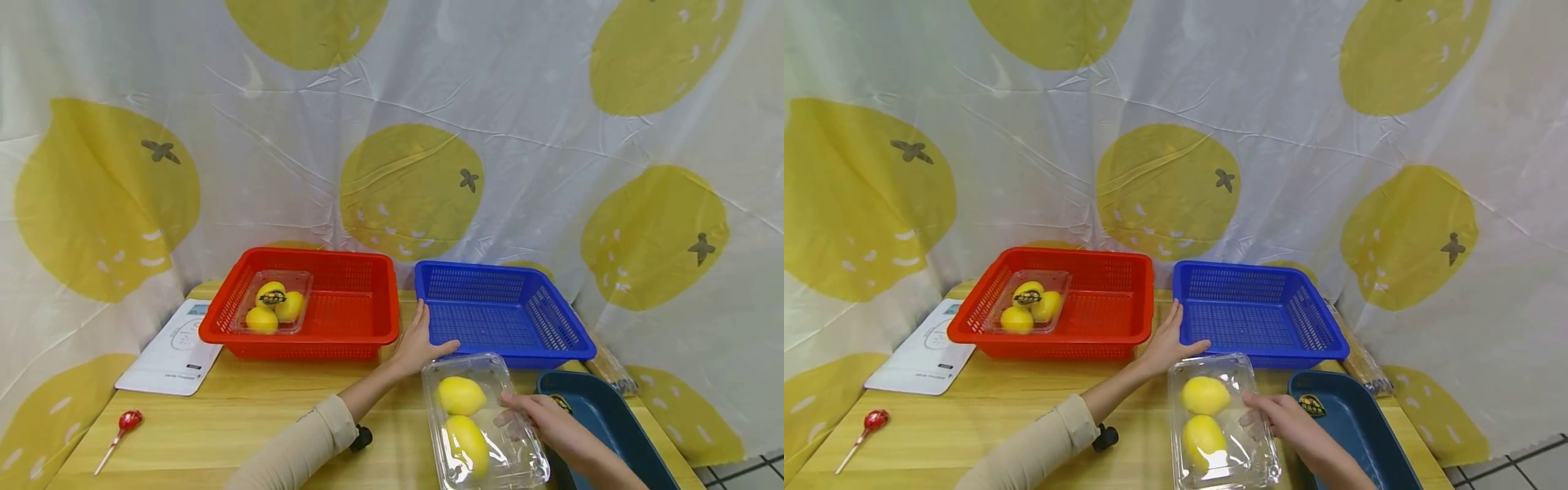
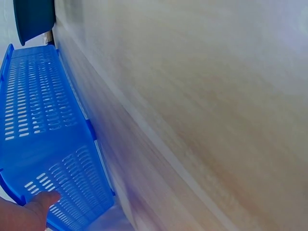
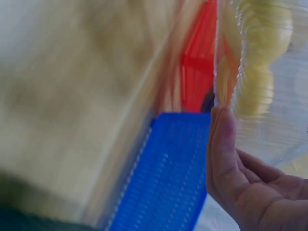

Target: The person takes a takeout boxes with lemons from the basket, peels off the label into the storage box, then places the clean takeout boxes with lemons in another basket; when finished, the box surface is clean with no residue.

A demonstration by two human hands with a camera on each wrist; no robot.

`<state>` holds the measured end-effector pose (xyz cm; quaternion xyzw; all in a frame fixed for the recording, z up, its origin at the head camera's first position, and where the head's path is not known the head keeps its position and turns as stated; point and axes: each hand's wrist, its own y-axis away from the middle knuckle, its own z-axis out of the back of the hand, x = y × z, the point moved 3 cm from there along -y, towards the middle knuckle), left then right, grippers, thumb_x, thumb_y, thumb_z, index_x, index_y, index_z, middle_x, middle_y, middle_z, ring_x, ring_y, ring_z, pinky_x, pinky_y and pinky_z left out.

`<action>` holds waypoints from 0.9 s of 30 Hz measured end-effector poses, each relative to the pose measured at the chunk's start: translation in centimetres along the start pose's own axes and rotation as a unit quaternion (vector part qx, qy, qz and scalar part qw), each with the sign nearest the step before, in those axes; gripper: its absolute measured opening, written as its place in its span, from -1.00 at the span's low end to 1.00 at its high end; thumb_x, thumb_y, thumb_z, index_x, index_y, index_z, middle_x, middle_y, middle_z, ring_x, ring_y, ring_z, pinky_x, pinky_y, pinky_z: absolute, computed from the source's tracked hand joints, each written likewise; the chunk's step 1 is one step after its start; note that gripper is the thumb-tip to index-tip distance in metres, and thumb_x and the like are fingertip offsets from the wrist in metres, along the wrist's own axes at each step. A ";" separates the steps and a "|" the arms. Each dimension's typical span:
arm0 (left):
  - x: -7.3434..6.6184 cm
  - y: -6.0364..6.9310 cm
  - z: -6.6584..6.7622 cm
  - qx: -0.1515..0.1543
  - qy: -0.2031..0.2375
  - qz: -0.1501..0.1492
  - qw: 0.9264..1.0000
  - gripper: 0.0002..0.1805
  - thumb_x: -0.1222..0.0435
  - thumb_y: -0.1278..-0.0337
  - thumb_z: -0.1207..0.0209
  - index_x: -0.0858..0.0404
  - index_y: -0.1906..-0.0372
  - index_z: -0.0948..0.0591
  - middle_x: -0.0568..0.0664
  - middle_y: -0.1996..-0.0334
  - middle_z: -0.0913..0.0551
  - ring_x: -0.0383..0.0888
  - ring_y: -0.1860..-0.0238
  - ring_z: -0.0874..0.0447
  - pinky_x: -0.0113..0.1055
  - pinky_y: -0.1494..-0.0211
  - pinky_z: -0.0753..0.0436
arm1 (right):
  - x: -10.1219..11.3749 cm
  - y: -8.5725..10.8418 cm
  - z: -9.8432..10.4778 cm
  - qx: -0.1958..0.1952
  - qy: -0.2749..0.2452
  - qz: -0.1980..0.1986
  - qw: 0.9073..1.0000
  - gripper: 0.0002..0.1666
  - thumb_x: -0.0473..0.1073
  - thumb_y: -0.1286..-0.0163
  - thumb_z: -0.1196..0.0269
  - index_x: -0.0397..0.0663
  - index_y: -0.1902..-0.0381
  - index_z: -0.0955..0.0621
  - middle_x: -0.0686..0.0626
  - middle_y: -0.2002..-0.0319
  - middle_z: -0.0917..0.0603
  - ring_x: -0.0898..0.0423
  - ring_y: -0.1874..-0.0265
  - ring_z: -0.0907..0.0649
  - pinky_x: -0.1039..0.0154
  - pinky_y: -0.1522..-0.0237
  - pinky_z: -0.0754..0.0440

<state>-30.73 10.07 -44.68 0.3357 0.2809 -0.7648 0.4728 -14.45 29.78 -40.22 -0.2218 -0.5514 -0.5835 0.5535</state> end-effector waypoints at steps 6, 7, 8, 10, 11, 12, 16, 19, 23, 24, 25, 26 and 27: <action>-0.1 -0.1 0.1 0.001 -0.020 -0.007 1.000 0.23 -0.30 -0.01 -0.21 0.37 -0.53 0.06 0.14 -0.59 0.19 0.23 -0.47 -0.18 0.06 -0.40 -0.40 | 1.6 0.3 2.8 0.027 0.021 0.022 0.999 -0.27 0.18 -0.59 0.23 -0.34 -0.03 -0.60 -0.11 -0.05 -0.64 -0.08 -0.18 -0.53 -0.12 -0.27 -0.46; -0.1 -0.1 0.1 0.000 -0.022 -0.009 1.000 0.23 -0.30 -0.01 -0.21 0.37 -0.53 0.06 0.14 -0.59 0.19 0.23 -0.47 -0.18 0.06 -0.39 -0.42 | 1.9 0.2 3.4 0.024 0.030 0.025 0.999 -0.26 0.18 -0.59 0.25 -0.34 -0.05 -0.59 -0.14 -0.08 -0.63 -0.11 -0.24 -0.48 -0.20 -0.32 -0.36; 0.0 -0.1 0.1 -0.001 -0.020 -0.009 1.000 0.22 -0.29 0.00 -0.22 0.38 -0.53 0.05 0.14 -0.59 0.18 0.24 -0.47 -0.19 0.07 -0.39 -0.42 | 2.3 0.2 3.9 0.017 0.039 0.025 0.999 -0.26 0.19 -0.59 0.26 -0.34 -0.10 -0.57 -0.16 -0.10 -0.62 -0.08 -0.28 -0.43 -0.29 -0.36 -0.25; 0.0 -0.2 0.1 -0.004 -0.016 -0.007 1.000 0.22 -0.28 0.00 -0.23 0.38 -0.53 0.04 0.14 -0.59 0.17 0.25 -0.46 -0.19 0.08 -0.40 -0.41 | 3.0 -0.1 5.2 0.002 0.055 0.030 0.998 -0.24 0.19 -0.59 0.28 -0.38 -0.21 -0.48 -0.15 -0.11 -0.62 0.00 -0.27 -0.45 -0.40 -0.35 -0.13; 0.0 -0.2 0.0 -0.006 -0.016 -0.006 1.000 0.22 -0.28 0.01 -0.23 0.38 -0.52 0.03 0.14 -0.59 0.17 0.25 -0.46 -0.19 0.08 -0.40 -0.41 | 3.3 -0.2 5.8 0.000 0.059 0.035 0.998 -0.23 0.18 -0.60 0.28 -0.42 -0.27 -0.40 -0.16 -0.08 -0.65 0.04 -0.21 -0.52 -0.35 -0.35 -0.17; 0.1 -0.3 0.0 -0.009 -0.015 -0.006 1.000 0.22 -0.28 0.01 -0.24 0.38 -0.52 0.02 0.14 -0.58 0.16 0.25 -0.46 -0.20 0.08 -0.40 -0.40 | 3.6 -0.4 6.4 -0.001 0.062 0.041 0.997 -0.21 0.17 -0.60 0.28 -0.46 -0.34 -0.30 -0.15 -0.06 -0.67 0.08 -0.13 -0.58 -0.28 -0.34 -0.26; 0.1 -0.3 -0.1 -0.012 -0.006 -0.003 1.000 0.22 -0.27 0.03 -0.26 0.39 -0.52 0.02 0.14 -0.58 0.15 0.24 -0.47 -0.18 0.08 -0.43 -0.36 | 4.6 -1.0 8.9 0.000 0.068 0.045 0.997 -0.15 0.17 -0.60 0.29 -0.53 -0.43 -0.03 -0.09 -0.05 -0.70 0.17 0.02 -0.68 0.11 -0.20 -0.48; 0.1 -0.3 -0.2 -0.011 0.005 0.001 1.000 0.23 -0.28 0.03 -0.25 0.37 -0.52 0.03 0.10 -0.59 0.17 0.23 -0.48 -0.16 0.06 -0.44 -0.35 | 5.1 -1.5 10.6 -0.004 0.069 0.037 0.997 -0.11 0.19 -0.60 0.30 -0.49 -0.47 0.10 -0.15 -0.14 -0.64 0.11 -0.04 -0.67 0.01 -0.23 -0.51; 0.2 -0.2 -0.1 -0.015 0.009 0.002 1.000 0.22 -0.29 0.03 -0.24 0.36 -0.52 0.01 0.08 -0.59 0.16 0.21 -0.49 -0.16 0.06 -0.44 -0.36 | 5.5 -2.6 12.8 -0.014 0.091 0.034 0.995 -0.08 0.23 -0.59 0.34 -0.47 -0.48 0.17 -0.28 -0.24 -0.53 0.10 -0.10 -0.62 -0.35 -0.34 -0.25; 0.3 -0.2 -0.1 -0.015 0.009 0.002 1.000 0.21 -0.29 0.02 -0.24 0.36 -0.52 0.01 0.07 -0.59 0.15 0.20 -0.49 -0.15 0.06 -0.44 -0.35 | 5.6 -2.9 13.4 -0.018 0.098 0.033 0.995 -0.08 0.23 -0.59 0.35 -0.45 -0.48 0.18 -0.30 -0.26 -0.50 0.12 -0.09 -0.62 -0.38 -0.35 -0.19; 0.2 -0.2 -0.1 -0.016 0.009 0.003 1.000 0.21 -0.28 0.02 -0.24 0.36 -0.52 0.01 0.07 -0.59 0.15 0.19 -0.49 -0.14 0.06 -0.44 -0.34 | 5.7 -3.2 14.0 -0.021 0.103 0.032 0.994 -0.08 0.24 -0.59 0.36 -0.44 -0.49 0.19 -0.33 -0.27 -0.47 0.15 -0.07 -0.62 -0.39 -0.35 -0.17; 0.2 -0.1 -0.1 -0.016 0.011 0.002 1.000 0.21 -0.28 0.02 -0.24 0.36 -0.52 0.01 0.07 -0.59 0.14 0.18 -0.50 -0.13 0.06 -0.45 -0.33 | 5.7 -3.5 14.7 -0.024 0.107 0.031 0.993 -0.07 0.25 -0.58 0.37 -0.43 -0.49 0.20 -0.36 -0.28 -0.44 0.17 -0.03 -0.62 -0.36 -0.35 -0.19; 0.2 -0.1 -0.1 -0.014 0.012 0.003 1.000 0.20 -0.28 0.02 -0.24 0.35 -0.52 0.01 0.06 -0.59 0.14 0.17 -0.51 -0.12 0.06 -0.46 -0.32 | 5.7 -3.8 15.3 -0.025 0.108 0.033 0.993 -0.07 0.26 -0.58 0.37 -0.42 -0.50 0.23 -0.41 -0.29 -0.39 0.18 0.00 -0.63 -0.35 -0.34 -0.20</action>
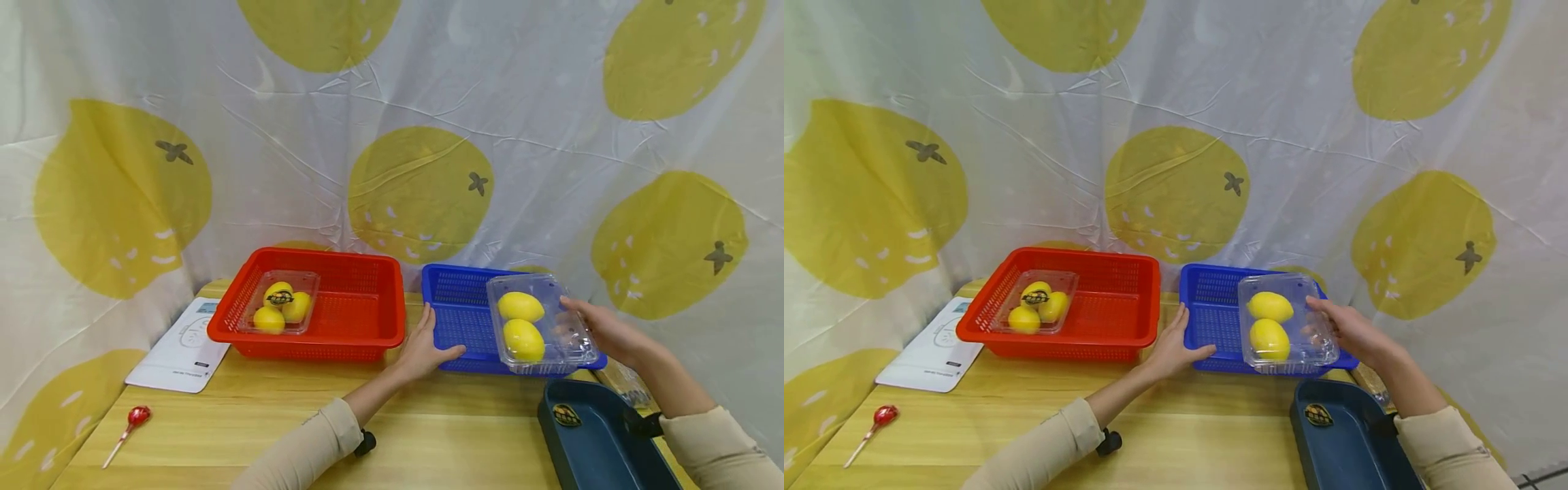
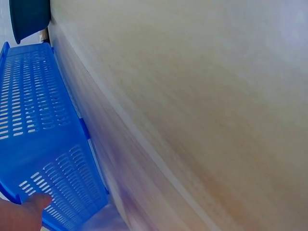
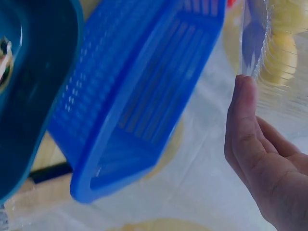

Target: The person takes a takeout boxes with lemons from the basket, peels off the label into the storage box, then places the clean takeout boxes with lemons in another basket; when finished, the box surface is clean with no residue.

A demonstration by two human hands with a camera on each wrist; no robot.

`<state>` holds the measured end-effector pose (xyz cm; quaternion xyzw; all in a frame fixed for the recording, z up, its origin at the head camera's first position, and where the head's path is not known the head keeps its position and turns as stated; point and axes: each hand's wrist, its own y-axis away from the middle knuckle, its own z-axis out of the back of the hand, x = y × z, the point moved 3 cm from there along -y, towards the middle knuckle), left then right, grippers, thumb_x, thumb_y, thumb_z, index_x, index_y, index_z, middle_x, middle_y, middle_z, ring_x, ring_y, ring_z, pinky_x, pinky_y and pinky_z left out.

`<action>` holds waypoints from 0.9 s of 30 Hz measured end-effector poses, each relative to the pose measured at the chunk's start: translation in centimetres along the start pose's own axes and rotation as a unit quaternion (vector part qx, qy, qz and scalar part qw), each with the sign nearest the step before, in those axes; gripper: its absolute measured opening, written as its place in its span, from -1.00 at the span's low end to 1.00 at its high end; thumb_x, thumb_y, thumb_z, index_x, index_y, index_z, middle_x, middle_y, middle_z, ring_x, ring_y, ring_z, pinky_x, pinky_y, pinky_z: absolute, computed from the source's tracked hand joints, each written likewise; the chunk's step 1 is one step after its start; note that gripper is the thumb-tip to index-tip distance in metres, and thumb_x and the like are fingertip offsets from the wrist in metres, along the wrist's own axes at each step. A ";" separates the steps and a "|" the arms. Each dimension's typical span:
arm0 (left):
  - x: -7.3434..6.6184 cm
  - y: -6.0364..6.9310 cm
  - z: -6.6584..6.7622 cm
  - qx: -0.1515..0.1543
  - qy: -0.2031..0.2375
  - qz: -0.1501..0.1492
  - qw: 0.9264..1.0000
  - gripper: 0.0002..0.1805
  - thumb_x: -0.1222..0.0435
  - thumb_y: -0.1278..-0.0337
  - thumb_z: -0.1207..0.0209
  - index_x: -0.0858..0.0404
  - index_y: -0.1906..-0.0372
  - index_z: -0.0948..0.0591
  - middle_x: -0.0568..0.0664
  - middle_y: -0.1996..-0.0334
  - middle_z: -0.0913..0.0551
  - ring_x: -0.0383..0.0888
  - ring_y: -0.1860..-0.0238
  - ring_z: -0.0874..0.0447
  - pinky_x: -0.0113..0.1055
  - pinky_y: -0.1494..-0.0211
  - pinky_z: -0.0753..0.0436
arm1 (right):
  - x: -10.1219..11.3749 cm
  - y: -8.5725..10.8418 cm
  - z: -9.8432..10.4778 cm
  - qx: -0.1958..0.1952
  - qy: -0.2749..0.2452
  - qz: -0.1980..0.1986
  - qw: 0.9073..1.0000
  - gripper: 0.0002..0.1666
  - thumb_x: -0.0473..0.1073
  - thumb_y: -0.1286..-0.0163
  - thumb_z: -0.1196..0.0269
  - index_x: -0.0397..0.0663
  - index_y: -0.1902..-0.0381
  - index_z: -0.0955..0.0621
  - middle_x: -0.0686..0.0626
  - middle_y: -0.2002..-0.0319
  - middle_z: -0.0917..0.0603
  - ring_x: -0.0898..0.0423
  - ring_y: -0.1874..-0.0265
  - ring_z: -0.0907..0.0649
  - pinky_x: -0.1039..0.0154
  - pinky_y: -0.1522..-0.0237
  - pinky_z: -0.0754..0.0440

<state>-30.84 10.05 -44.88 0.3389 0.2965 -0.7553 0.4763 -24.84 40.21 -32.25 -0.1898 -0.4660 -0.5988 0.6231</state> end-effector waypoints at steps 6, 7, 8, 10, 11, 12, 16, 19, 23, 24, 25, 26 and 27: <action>0.0 0.1 -0.1 0.007 0.010 0.000 1.000 0.19 -0.26 0.00 -0.24 0.30 -0.54 0.04 0.01 -0.60 0.17 0.14 -0.54 -0.04 0.11 -0.47 -0.28 | -1.0 -1.7 2.9 -0.006 0.005 0.000 1.000 -0.06 0.28 -0.57 0.37 -0.30 -0.52 0.33 -0.55 -0.42 -0.08 0.23 0.02 -0.64 -0.35 -0.35 -0.21; 0.1 0.2 -0.1 0.007 0.011 0.000 1.000 0.19 -0.26 0.00 -0.24 0.30 -0.54 0.04 0.01 -0.60 0.17 0.14 -0.54 -0.04 0.12 -0.46 -0.28 | -1.2 -1.9 3.2 -0.008 0.008 -0.002 1.000 -0.06 0.28 -0.57 0.37 -0.31 -0.52 0.31 -0.55 -0.42 -0.09 0.23 0.02 -0.64 -0.34 -0.35 -0.24; 0.1 0.2 -0.1 0.008 0.012 0.000 1.000 0.19 -0.26 0.00 -0.23 0.30 -0.54 0.04 0.01 -0.60 0.17 0.14 -0.54 -0.04 0.13 -0.46 -0.28 | -1.4 -2.2 3.6 -0.008 0.010 -0.003 1.000 -0.06 0.28 -0.57 0.37 -0.32 -0.52 0.30 -0.54 -0.42 -0.10 0.23 0.01 -0.64 -0.31 -0.35 -0.27; 0.2 0.2 -0.1 0.009 0.013 0.002 1.000 0.20 -0.28 0.01 -0.23 0.29 -0.55 0.05 -0.01 -0.60 0.18 0.14 -0.54 -0.04 0.13 -0.46 -0.28 | -1.8 -2.7 4.1 -0.013 0.011 -0.006 1.000 -0.06 0.29 -0.57 0.36 -0.32 -0.52 0.27 -0.54 -0.41 -0.14 0.18 0.02 -0.67 -0.14 -0.30 -0.43; 0.2 0.2 0.0 0.009 0.012 0.002 1.000 0.20 -0.29 0.01 -0.22 0.28 -0.55 0.05 -0.01 -0.60 0.18 0.14 -0.54 -0.04 0.13 -0.47 -0.28 | -1.9 -3.0 4.3 -0.016 0.009 -0.007 1.000 -0.06 0.29 -0.56 0.35 -0.32 -0.53 0.25 -0.53 -0.39 -0.17 0.18 0.04 -0.68 -0.02 -0.26 -0.50; 0.2 0.2 0.0 0.008 0.012 0.003 1.000 0.21 -0.29 0.02 -0.22 0.29 -0.54 0.05 -0.01 -0.60 0.18 0.15 -0.54 -0.05 0.13 -0.46 -0.28 | -2.0 -3.3 4.5 -0.016 0.007 -0.009 1.000 -0.05 0.29 -0.56 0.34 -0.33 -0.52 0.24 -0.53 -0.39 -0.17 0.20 0.06 -0.69 0.09 -0.19 -0.55; 0.4 0.1 0.1 0.005 0.007 0.007 1.000 0.20 -0.30 0.02 -0.22 0.28 -0.54 0.03 -0.02 -0.60 0.17 0.14 -0.53 -0.06 0.12 -0.47 -0.28 | -2.2 -4.5 5.0 -0.016 0.001 -0.012 1.000 -0.07 0.28 -0.56 0.30 -0.26 -0.54 0.25 -0.54 -0.43 -0.03 0.23 0.12 -0.63 0.37 0.04 -0.55; 0.4 0.0 0.0 0.006 0.004 0.011 1.000 0.20 -0.30 0.02 -0.22 0.26 -0.55 0.04 -0.05 -0.60 0.18 0.12 -0.54 -0.04 0.12 -0.47 -0.28 | -2.4 -5.3 5.2 -0.020 -0.004 -0.028 0.999 -0.10 0.26 -0.56 0.24 -0.24 -0.54 0.14 -0.46 0.17 -0.47 0.29 0.39 -0.51 0.37 0.23 -0.47; 0.3 0.0 -0.1 0.006 0.008 0.014 1.000 0.19 -0.30 0.03 -0.22 0.23 -0.55 0.04 -0.06 -0.60 0.18 0.11 -0.55 -0.02 0.14 -0.46 -0.28 | -2.8 -6.2 5.1 -0.029 -0.032 -0.048 0.998 -0.30 0.21 -0.55 0.11 -0.23 -0.34 -0.24 0.11 0.71 -0.02 0.24 0.72 -0.28 0.28 0.44 -0.31; 0.3 0.1 0.0 0.006 0.009 0.015 1.000 0.20 -0.30 0.03 -0.22 0.24 -0.55 0.05 -0.06 -0.60 0.17 0.11 -0.55 -0.02 0.14 -0.46 -0.27 | -3.0 -6.4 5.0 -0.029 -0.037 -0.053 0.997 -0.41 0.20 -0.54 0.09 -0.22 -0.14 -0.40 0.15 0.75 -0.06 0.25 0.74 -0.28 0.28 0.45 -0.31; 0.2 0.1 0.0 0.006 0.010 0.015 1.000 0.20 -0.30 0.03 -0.22 0.24 -0.55 0.05 -0.06 -0.60 0.17 0.11 -0.55 -0.02 0.15 -0.46 -0.28 | -3.1 -6.5 5.0 -0.032 -0.040 -0.059 0.997 -0.49 0.21 -0.53 0.06 -0.15 0.12 -0.49 0.18 0.76 -0.10 0.25 0.75 -0.28 0.28 0.46 -0.31; 0.2 0.1 0.0 0.007 0.012 0.016 1.000 0.20 -0.30 0.03 -0.22 0.23 -0.55 0.05 -0.06 -0.60 0.17 0.11 -0.55 -0.01 0.16 -0.45 -0.28 | -3.2 -6.7 4.9 -0.031 -0.042 -0.062 0.997 -0.51 0.20 -0.53 0.05 -0.06 0.37 -0.47 0.19 0.77 -0.11 0.25 0.77 -0.24 0.29 0.48 -0.32; 0.2 0.2 0.0 0.008 0.012 0.016 1.000 0.20 -0.30 0.03 -0.22 0.23 -0.56 0.05 -0.06 -0.60 0.18 0.10 -0.56 -0.01 0.15 -0.46 -0.28 | -3.3 -6.7 4.8 -0.033 -0.043 -0.067 0.996 -0.47 0.20 -0.52 0.03 0.00 0.56 -0.37 0.19 0.78 -0.12 0.25 0.77 -0.22 0.30 0.48 -0.33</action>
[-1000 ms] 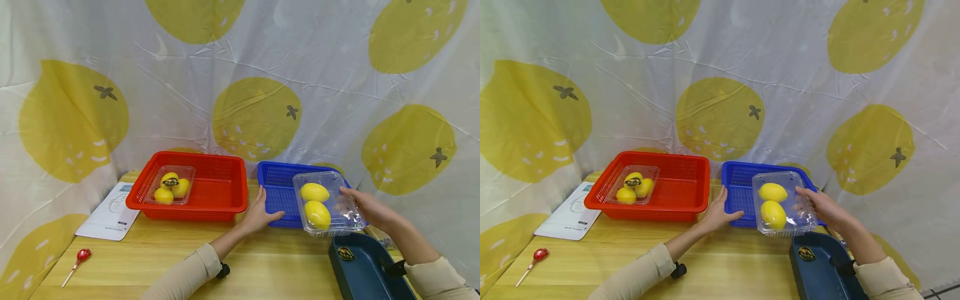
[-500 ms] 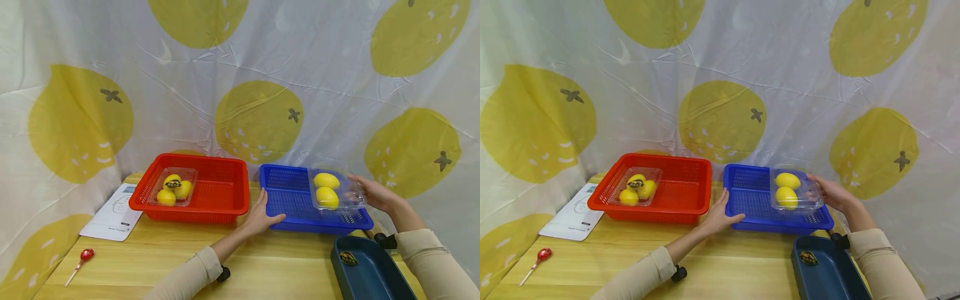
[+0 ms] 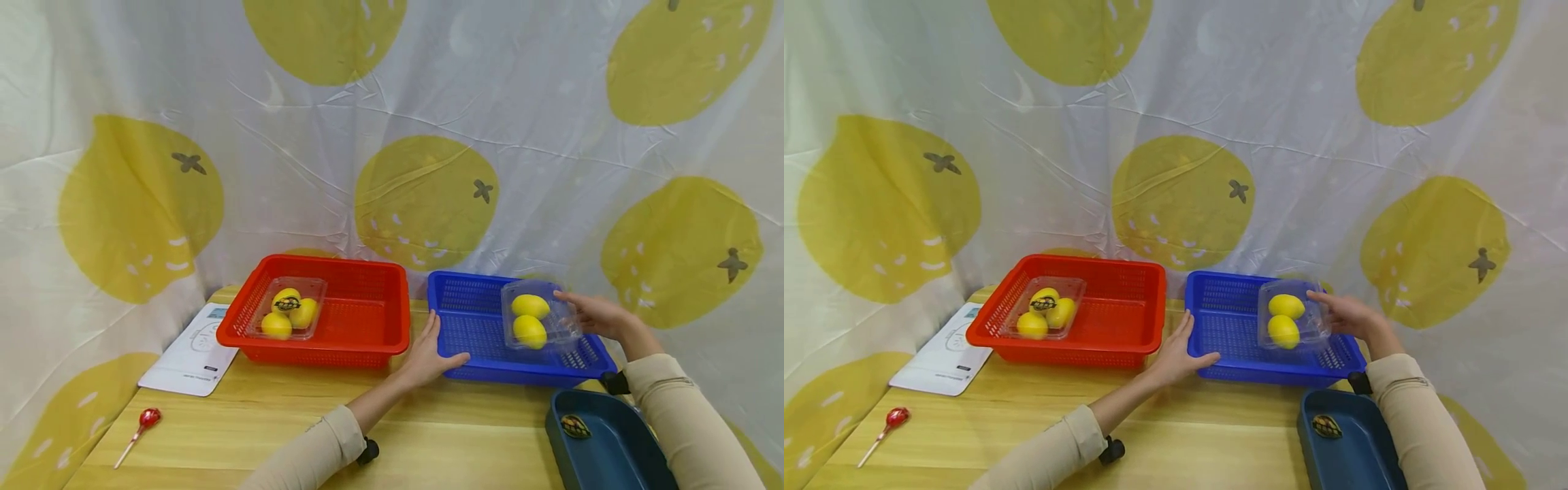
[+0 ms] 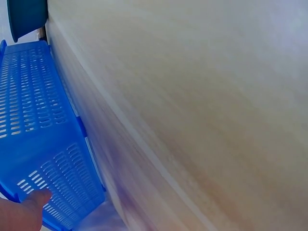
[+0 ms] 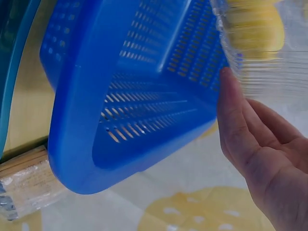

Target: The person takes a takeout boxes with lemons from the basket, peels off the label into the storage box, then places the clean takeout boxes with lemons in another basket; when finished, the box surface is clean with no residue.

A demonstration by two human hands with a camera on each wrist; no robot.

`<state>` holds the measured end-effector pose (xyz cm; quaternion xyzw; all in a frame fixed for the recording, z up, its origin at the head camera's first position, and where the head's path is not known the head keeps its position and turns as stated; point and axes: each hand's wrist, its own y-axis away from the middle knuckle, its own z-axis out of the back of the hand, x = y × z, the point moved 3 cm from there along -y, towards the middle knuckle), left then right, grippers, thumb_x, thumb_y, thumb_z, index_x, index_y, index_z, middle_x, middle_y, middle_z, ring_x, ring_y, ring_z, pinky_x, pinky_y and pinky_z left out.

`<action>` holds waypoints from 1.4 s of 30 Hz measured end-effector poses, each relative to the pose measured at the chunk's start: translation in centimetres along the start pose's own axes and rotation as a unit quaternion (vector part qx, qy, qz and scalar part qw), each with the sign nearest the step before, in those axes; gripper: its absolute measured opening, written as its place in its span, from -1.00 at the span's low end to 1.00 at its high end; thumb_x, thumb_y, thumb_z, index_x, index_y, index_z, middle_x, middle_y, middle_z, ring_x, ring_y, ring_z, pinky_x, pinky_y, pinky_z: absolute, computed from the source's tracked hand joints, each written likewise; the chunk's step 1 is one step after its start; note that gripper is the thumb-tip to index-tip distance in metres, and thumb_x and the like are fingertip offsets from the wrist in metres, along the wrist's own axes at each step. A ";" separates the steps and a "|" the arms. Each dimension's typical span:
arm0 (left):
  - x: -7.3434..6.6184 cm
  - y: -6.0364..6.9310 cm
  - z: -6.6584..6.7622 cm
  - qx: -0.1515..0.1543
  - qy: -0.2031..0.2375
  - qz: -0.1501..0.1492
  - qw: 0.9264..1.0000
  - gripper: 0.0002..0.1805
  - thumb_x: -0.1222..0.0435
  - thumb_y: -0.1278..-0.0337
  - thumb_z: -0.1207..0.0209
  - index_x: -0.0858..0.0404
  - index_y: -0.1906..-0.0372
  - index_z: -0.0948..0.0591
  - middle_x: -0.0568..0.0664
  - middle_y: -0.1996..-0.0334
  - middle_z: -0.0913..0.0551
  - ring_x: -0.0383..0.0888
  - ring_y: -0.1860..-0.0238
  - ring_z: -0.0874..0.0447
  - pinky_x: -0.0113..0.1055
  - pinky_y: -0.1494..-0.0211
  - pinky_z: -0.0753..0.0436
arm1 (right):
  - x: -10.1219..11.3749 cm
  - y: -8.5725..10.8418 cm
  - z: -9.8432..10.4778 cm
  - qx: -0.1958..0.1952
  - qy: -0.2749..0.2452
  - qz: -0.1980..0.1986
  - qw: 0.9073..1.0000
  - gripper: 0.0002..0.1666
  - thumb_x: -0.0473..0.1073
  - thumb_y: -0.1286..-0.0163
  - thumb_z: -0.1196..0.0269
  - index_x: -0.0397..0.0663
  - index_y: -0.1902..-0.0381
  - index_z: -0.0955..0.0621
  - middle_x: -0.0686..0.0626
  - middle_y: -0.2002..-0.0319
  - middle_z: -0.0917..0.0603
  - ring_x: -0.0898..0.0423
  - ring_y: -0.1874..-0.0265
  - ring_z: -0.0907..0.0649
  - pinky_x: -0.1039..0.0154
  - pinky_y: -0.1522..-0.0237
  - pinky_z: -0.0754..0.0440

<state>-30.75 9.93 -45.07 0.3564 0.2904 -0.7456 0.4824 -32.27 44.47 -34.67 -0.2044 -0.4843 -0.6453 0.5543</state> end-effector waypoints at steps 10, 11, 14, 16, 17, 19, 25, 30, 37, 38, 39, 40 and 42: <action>-0.1 0.1 -0.2 0.002 0.001 -0.004 1.000 0.19 -0.29 0.02 -0.23 0.26 -0.55 0.04 -0.03 -0.60 0.16 0.13 -0.55 -0.01 0.15 -0.47 -0.25 | -0.5 -0.4 -0.4 0.014 0.053 -0.029 0.998 -0.30 0.24 -0.52 0.07 0.08 0.80 -0.22 0.16 0.79 -0.19 0.24 0.78 -0.25 0.29 0.41 -0.46; -0.1 0.1 -0.3 0.002 0.002 -0.004 1.000 0.19 -0.29 0.02 -0.23 0.26 -0.55 0.04 -0.03 -0.60 0.16 0.13 -0.55 -0.01 0.16 -0.46 -0.26 | -0.6 -0.5 -0.5 0.015 0.060 -0.033 0.998 -0.30 0.25 -0.52 0.07 0.08 0.80 -0.23 0.17 0.79 -0.20 0.24 0.78 -0.25 0.29 0.43 -0.45; -0.2 0.1 -0.3 0.003 0.003 -0.003 1.000 0.20 -0.30 0.02 -0.23 0.24 -0.55 0.04 -0.04 -0.60 0.16 0.13 -0.55 -0.02 0.16 -0.46 -0.27 | -1.1 -1.0 -0.9 0.018 0.076 -0.044 0.996 -0.30 0.26 -0.52 0.08 0.10 0.81 -0.21 0.17 0.80 -0.20 0.25 0.79 -0.24 0.30 0.46 -0.43; -0.2 0.1 -0.4 0.004 0.004 -0.002 1.000 0.19 -0.30 0.02 -0.22 0.23 -0.55 0.04 -0.05 -0.60 0.16 0.12 -0.55 -0.02 0.16 -0.45 -0.27 | -1.3 -1.2 -1.2 0.012 0.086 -0.050 0.995 -0.31 0.26 -0.51 0.07 0.13 0.80 -0.18 0.18 0.80 -0.18 0.25 0.79 -0.23 0.31 0.48 -0.41; -0.2 0.1 -0.4 0.004 0.004 -0.002 1.000 0.19 -0.30 0.02 -0.22 0.22 -0.56 0.05 -0.05 -0.60 0.16 0.12 -0.55 -0.02 0.16 -0.45 -0.28 | -1.4 -1.3 -1.2 0.007 0.086 -0.054 0.995 -0.31 0.27 -0.51 0.06 0.14 0.80 -0.16 0.18 0.80 -0.17 0.26 0.79 -0.22 0.31 0.49 -0.40; -0.2 0.1 -0.4 0.004 0.001 -0.003 1.000 0.20 -0.31 0.02 -0.21 0.23 -0.56 0.05 -0.05 -0.60 0.17 0.12 -0.55 -0.02 0.16 -0.45 -0.28 | -1.5 -1.5 -1.5 0.005 0.089 -0.053 0.995 -0.31 0.24 -0.51 0.04 0.14 0.81 -0.14 0.17 0.79 -0.15 0.25 0.79 -0.20 0.31 0.50 -0.38; -0.3 0.2 -0.3 0.002 -0.008 -0.005 1.000 0.20 -0.32 0.02 -0.20 0.24 -0.55 0.05 -0.04 -0.60 0.18 0.13 -0.54 -0.03 0.16 -0.45 -0.29 | -1.6 -1.8 -2.2 0.005 0.127 -0.045 0.991 -0.30 0.17 -0.53 0.04 0.12 0.84 -0.17 0.16 0.80 -0.16 0.26 0.79 -0.19 0.33 0.51 -0.37; -0.3 0.2 -0.1 0.001 -0.008 -0.001 1.000 0.20 -0.32 0.02 -0.20 0.23 -0.56 0.05 -0.05 -0.60 0.18 0.14 -0.54 -0.04 0.16 -0.44 -0.30 | -1.3 -2.0 -2.6 0.007 0.163 -0.034 0.986 -0.31 0.13 -0.55 0.06 0.14 0.83 -0.19 0.17 0.80 -0.18 0.27 0.79 -0.18 0.35 0.54 -0.33; -0.3 0.2 0.1 -0.001 -0.004 -0.002 1.000 0.20 -0.31 0.02 -0.21 0.23 -0.55 0.05 -0.04 -0.60 0.17 0.15 -0.54 -0.03 0.17 -0.45 -0.29 | -0.5 -2.3 -2.9 -0.019 0.219 -0.041 0.975 -0.38 0.10 -0.54 0.04 0.02 0.76 -0.33 0.14 0.80 -0.24 0.25 0.78 -0.24 0.34 0.54 -0.41; -0.3 0.2 0.1 -0.001 -0.003 -0.003 1.000 0.20 -0.30 0.02 -0.22 0.24 -0.55 0.05 -0.03 -0.60 0.17 0.15 -0.54 -0.03 0.16 -0.45 -0.28 | -0.4 -2.4 -2.9 -0.018 0.222 -0.040 0.974 -0.38 0.09 -0.55 0.05 0.04 0.76 -0.32 0.14 0.80 -0.23 0.26 0.78 -0.23 0.34 0.55 -0.39; -0.3 0.2 0.1 -0.002 -0.003 -0.005 1.000 0.20 -0.30 0.02 -0.22 0.25 -0.55 0.04 -0.02 -0.60 0.17 0.16 -0.54 -0.04 0.16 -0.45 -0.29 | -0.4 -2.4 -2.9 -0.018 0.224 -0.040 0.974 -0.38 0.08 -0.55 0.04 0.04 0.76 -0.30 0.14 0.81 -0.21 0.26 0.78 -0.21 0.35 0.56 -0.37; -0.2 0.2 0.1 -0.002 -0.002 -0.008 1.000 0.20 -0.29 0.02 -0.23 0.26 -0.55 0.04 -0.01 -0.60 0.16 0.16 -0.54 -0.05 0.16 -0.45 -0.30 | -0.3 -2.4 -2.9 -0.019 0.226 -0.042 0.973 -0.38 0.08 -0.55 0.04 0.05 0.77 -0.28 0.15 0.81 -0.19 0.27 0.79 -0.19 0.36 0.59 -0.35; -0.2 0.2 0.0 -0.001 -0.003 -0.009 1.000 0.20 -0.30 0.02 -0.23 0.26 -0.55 0.04 -0.02 -0.60 0.17 0.15 -0.54 -0.05 0.15 -0.45 -0.30 | -0.2 -2.4 -2.7 -0.024 0.220 -0.042 0.974 -0.39 0.05 -0.55 0.04 -0.05 0.74 -0.27 0.16 0.82 -0.16 0.28 0.79 -0.14 0.38 0.62 -0.28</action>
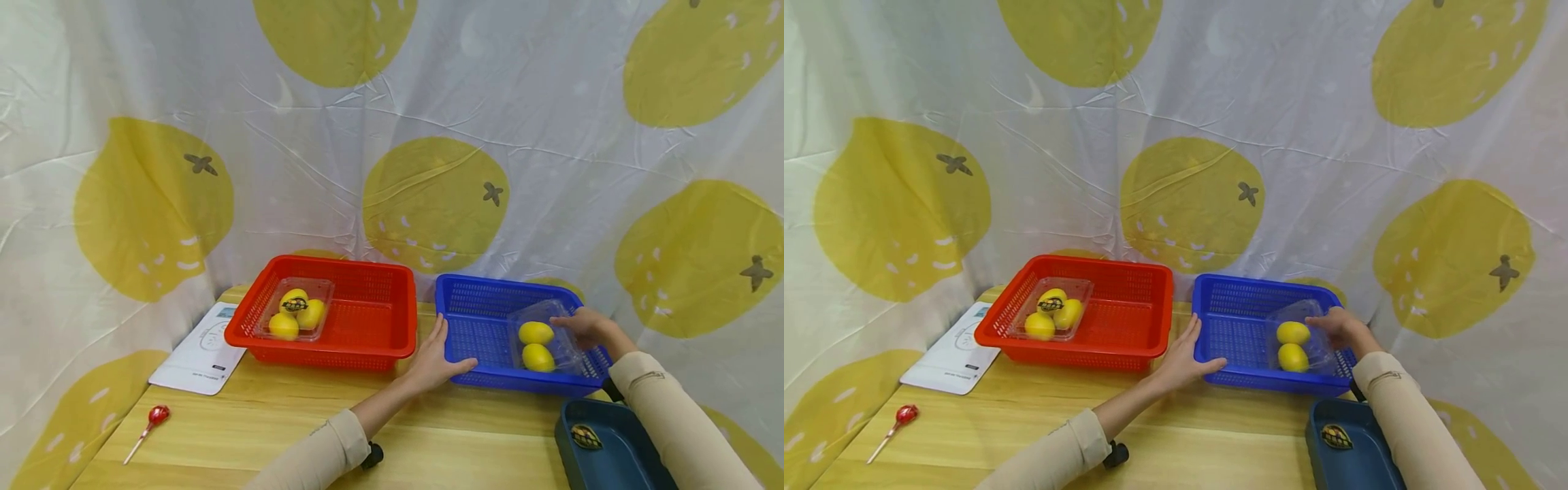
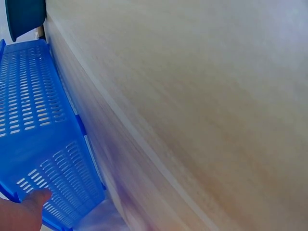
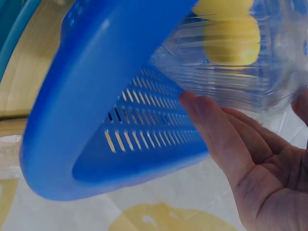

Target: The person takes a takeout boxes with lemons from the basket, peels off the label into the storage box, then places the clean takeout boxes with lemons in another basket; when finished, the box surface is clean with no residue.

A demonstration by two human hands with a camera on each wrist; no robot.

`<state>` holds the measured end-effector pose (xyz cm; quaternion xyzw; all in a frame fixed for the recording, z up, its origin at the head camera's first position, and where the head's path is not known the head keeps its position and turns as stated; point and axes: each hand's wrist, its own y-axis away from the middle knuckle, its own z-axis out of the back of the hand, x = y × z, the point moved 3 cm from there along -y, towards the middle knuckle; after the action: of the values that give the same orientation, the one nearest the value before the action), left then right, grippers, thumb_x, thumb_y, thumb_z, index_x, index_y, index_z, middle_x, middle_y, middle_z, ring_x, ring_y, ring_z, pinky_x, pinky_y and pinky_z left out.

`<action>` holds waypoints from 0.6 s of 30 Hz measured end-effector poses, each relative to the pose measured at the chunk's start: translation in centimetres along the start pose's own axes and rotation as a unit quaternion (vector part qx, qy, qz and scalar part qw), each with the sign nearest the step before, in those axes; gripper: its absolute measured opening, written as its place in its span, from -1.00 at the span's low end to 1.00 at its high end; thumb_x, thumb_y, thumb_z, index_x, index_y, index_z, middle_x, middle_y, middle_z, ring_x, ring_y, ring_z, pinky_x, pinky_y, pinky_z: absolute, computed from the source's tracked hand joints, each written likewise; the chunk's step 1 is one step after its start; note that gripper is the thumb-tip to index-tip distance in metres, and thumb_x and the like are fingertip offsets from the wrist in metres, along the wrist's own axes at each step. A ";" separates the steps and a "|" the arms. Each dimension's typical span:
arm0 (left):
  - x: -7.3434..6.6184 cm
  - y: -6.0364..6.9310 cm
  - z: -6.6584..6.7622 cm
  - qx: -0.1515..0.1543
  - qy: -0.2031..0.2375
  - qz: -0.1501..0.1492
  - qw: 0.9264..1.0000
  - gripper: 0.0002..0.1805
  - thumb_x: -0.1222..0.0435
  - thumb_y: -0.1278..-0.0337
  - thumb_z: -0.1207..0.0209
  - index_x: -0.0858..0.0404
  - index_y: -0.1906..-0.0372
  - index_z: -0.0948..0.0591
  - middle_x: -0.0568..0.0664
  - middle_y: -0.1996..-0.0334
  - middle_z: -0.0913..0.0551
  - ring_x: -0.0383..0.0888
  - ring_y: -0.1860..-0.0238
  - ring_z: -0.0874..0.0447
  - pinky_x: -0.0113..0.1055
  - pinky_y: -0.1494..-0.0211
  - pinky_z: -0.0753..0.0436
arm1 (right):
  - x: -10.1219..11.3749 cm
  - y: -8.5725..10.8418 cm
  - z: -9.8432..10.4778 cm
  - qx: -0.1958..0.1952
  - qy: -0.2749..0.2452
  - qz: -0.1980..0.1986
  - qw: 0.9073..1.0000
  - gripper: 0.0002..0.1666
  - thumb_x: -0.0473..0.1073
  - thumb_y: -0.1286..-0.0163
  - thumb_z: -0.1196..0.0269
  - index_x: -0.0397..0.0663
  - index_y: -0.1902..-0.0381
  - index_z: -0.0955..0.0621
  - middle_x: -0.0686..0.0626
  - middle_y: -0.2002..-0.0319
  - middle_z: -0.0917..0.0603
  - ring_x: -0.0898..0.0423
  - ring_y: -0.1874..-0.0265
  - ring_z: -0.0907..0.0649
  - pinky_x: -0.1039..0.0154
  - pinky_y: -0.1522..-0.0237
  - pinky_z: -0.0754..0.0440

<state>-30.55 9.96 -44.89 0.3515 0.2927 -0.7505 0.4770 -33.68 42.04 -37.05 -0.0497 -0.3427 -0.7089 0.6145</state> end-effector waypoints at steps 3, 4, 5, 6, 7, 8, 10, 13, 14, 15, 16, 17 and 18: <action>0.0 0.0 0.0 0.001 0.003 0.001 1.000 0.21 -0.31 0.02 -0.22 0.24 -0.55 0.05 -0.03 -0.60 0.17 0.14 -0.54 -0.04 0.16 -0.44 -0.30 | -0.1 0.0 0.2 -0.007 -0.017 -0.008 1.000 -0.47 -0.01 -0.55 0.03 -0.32 0.53 -0.38 0.16 0.80 -0.14 0.28 0.78 -0.14 0.39 0.62 -0.25; 0.1 0.0 0.0 0.003 0.004 0.003 1.000 0.21 -0.31 0.02 -0.22 0.23 -0.56 0.06 -0.05 -0.60 0.18 0.14 -0.54 -0.04 0.17 -0.44 -0.30 | -0.1 0.0 0.3 -0.009 -0.021 -0.010 1.000 -0.50 -0.03 -0.54 0.02 -0.36 0.48 -0.40 0.16 0.79 -0.14 0.28 0.78 -0.15 0.39 0.62 -0.26; 0.1 0.1 0.0 0.003 0.004 0.004 1.000 0.21 -0.32 0.02 -0.21 0.22 -0.56 0.06 -0.06 -0.60 0.19 0.13 -0.54 -0.03 0.17 -0.44 -0.30 | -0.1 0.0 0.3 -0.012 -0.024 -0.008 1.000 -0.52 -0.05 -0.54 0.02 -0.42 0.40 -0.41 0.17 0.79 -0.15 0.28 0.78 -0.16 0.39 0.62 -0.28; 0.1 0.1 0.0 0.003 0.005 0.004 1.000 0.20 -0.32 0.02 -0.21 0.22 -0.56 0.06 -0.05 -0.60 0.19 0.13 -0.54 -0.03 0.17 -0.44 -0.30 | -0.1 0.0 0.4 -0.012 -0.021 -0.010 1.000 -0.52 -0.05 -0.54 0.03 -0.39 0.42 -0.42 0.16 0.79 -0.15 0.28 0.78 -0.16 0.39 0.61 -0.29; 0.1 0.1 0.0 0.002 0.005 0.005 1.000 0.21 -0.32 0.02 -0.21 0.22 -0.56 0.06 -0.06 -0.60 0.19 0.13 -0.54 -0.03 0.17 -0.44 -0.30 | -0.2 0.0 0.4 -0.013 -0.017 -0.014 1.000 -0.52 -0.05 -0.54 0.03 -0.40 0.40 -0.43 0.16 0.79 -0.16 0.29 0.78 -0.17 0.39 0.62 -0.29; 0.1 0.1 0.0 0.003 0.005 0.006 1.000 0.20 -0.32 0.02 -0.21 0.22 -0.56 0.07 -0.06 -0.60 0.19 0.13 -0.54 -0.03 0.17 -0.44 -0.30 | -0.3 0.0 0.4 -0.016 -0.013 -0.018 1.000 -0.53 -0.05 -0.54 0.04 -0.37 0.42 -0.43 0.17 0.80 -0.17 0.29 0.78 -0.18 0.41 0.63 -0.30; 0.0 0.1 0.1 0.004 0.003 0.007 1.000 0.20 -0.32 0.01 -0.21 0.22 -0.56 0.07 -0.06 -0.60 0.19 0.12 -0.54 -0.03 0.15 -0.44 -0.31 | -0.5 0.1 0.4 -0.019 -0.013 -0.019 1.000 -0.53 -0.06 -0.53 0.05 -0.43 0.37 -0.41 0.17 0.81 -0.18 0.30 0.79 -0.18 0.42 0.64 -0.30; -0.1 0.2 0.2 0.006 0.000 0.009 1.000 0.20 -0.32 0.01 -0.20 0.21 -0.56 0.07 -0.07 -0.60 0.20 0.10 -0.54 -0.04 0.13 -0.45 -0.31 | -1.0 0.2 0.5 -0.029 -0.020 -0.027 0.999 -0.49 -0.07 -0.52 0.05 -0.59 0.17 -0.35 0.13 0.78 -0.24 0.29 0.78 -0.26 0.41 0.63 -0.40; -0.2 0.2 0.2 0.007 -0.002 0.009 1.000 0.20 -0.32 0.01 -0.20 0.22 -0.56 0.07 -0.07 -0.60 0.20 0.10 -0.54 -0.05 0.12 -0.45 -0.32 | -1.1 0.3 0.6 -0.033 -0.019 -0.031 0.999 -0.49 -0.07 -0.51 0.05 -0.58 0.17 -0.36 0.12 0.76 -0.27 0.28 0.77 -0.31 0.40 0.61 -0.45; -0.2 0.2 0.2 0.007 -0.004 0.009 1.000 0.20 -0.32 0.00 -0.20 0.22 -0.56 0.07 -0.07 -0.60 0.19 0.10 -0.54 -0.05 0.12 -0.44 -0.32 | -1.2 0.4 0.6 -0.038 -0.017 -0.034 0.999 -0.48 -0.07 -0.51 0.04 -0.61 0.15 -0.35 0.10 0.74 -0.30 0.27 0.76 -0.35 0.38 0.59 -0.50; -0.2 0.2 0.2 0.007 -0.006 0.009 1.000 0.20 -0.32 0.00 -0.20 0.22 -0.56 0.06 -0.06 -0.60 0.19 0.10 -0.54 -0.06 0.11 -0.44 -0.32 | -1.3 0.4 0.7 -0.042 -0.014 -0.036 0.998 -0.49 -0.07 -0.50 0.04 -0.60 0.17 -0.35 0.09 0.73 -0.31 0.26 0.75 -0.37 0.36 0.57 -0.54; -0.2 0.2 0.2 0.007 -0.008 0.010 1.000 0.20 -0.32 0.01 -0.20 0.22 -0.56 0.06 -0.07 -0.60 0.19 0.09 -0.54 -0.06 0.11 -0.44 -0.33 | -1.3 0.4 0.7 -0.044 -0.012 -0.041 0.998 -0.49 -0.07 -0.50 0.03 -0.60 0.17 -0.36 0.08 0.72 -0.31 0.25 0.74 -0.39 0.35 0.54 -0.57; -0.2 0.2 0.2 0.006 -0.010 0.010 1.000 0.19 -0.33 0.01 -0.20 0.22 -0.56 0.06 -0.07 -0.60 0.18 0.09 -0.54 -0.06 0.11 -0.44 -0.33 | -1.4 0.4 0.7 -0.045 -0.012 -0.043 0.998 -0.50 -0.07 -0.50 0.03 -0.58 0.18 -0.36 0.09 0.72 -0.30 0.25 0.74 -0.38 0.35 0.54 -0.57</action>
<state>-30.39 9.85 -44.59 0.3496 0.2793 -0.7509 0.4857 -33.23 43.61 -37.00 -0.0710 -0.3201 -0.7487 0.5762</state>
